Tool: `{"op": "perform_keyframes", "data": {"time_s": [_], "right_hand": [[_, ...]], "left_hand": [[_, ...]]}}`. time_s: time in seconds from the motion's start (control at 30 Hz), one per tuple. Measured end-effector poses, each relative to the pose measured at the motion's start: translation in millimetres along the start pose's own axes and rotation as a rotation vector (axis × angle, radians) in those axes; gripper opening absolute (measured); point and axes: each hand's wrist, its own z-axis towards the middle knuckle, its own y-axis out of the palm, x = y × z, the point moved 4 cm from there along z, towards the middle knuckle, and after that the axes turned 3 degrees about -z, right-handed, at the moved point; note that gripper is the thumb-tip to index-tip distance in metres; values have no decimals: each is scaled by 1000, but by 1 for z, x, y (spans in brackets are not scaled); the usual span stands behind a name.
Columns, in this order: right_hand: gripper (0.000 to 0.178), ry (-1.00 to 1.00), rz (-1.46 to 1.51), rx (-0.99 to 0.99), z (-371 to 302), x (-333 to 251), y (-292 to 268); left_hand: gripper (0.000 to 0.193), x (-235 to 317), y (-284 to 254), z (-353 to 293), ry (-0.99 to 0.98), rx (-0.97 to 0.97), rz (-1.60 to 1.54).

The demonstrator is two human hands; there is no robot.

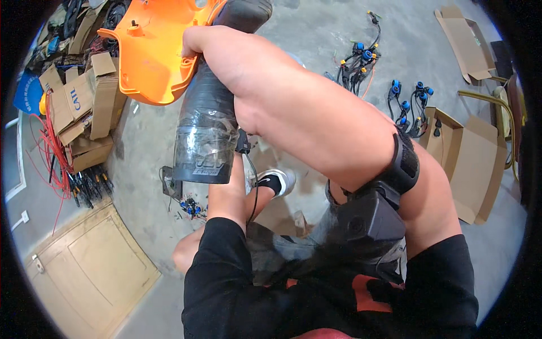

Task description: Drilling holes into an orange plastic motorcycle component.

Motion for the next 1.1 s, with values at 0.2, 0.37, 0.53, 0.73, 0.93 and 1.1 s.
{"op": "perform_keyframes", "data": {"time_s": [0.2, 0.37, 0.53, 0.73, 0.93, 1.1], "right_hand": [[44, -42, 48, -30, -12, -4, -2], [38, -49, 9, -37, -14, -4, 0], [35, -114, -29, -16, -9, 2, 5], [29, -181, -64, -93, -24, 15, 18], [30, -356, -319, -231, -28, 41, 34], [34, -450, -483, -389, -32, 63, 38]], "left_hand": [[59, 12, 17, 0, 29, -28, 18], [62, 39, 45, -9, 115, -102, 27], [65, 98, 90, -49, 290, -277, 47], [69, 187, 134, -188, 661, -495, 166], [80, 203, 134, -360, 767, -448, 74], [94, 205, 103, -418, 631, -343, -29]]}}
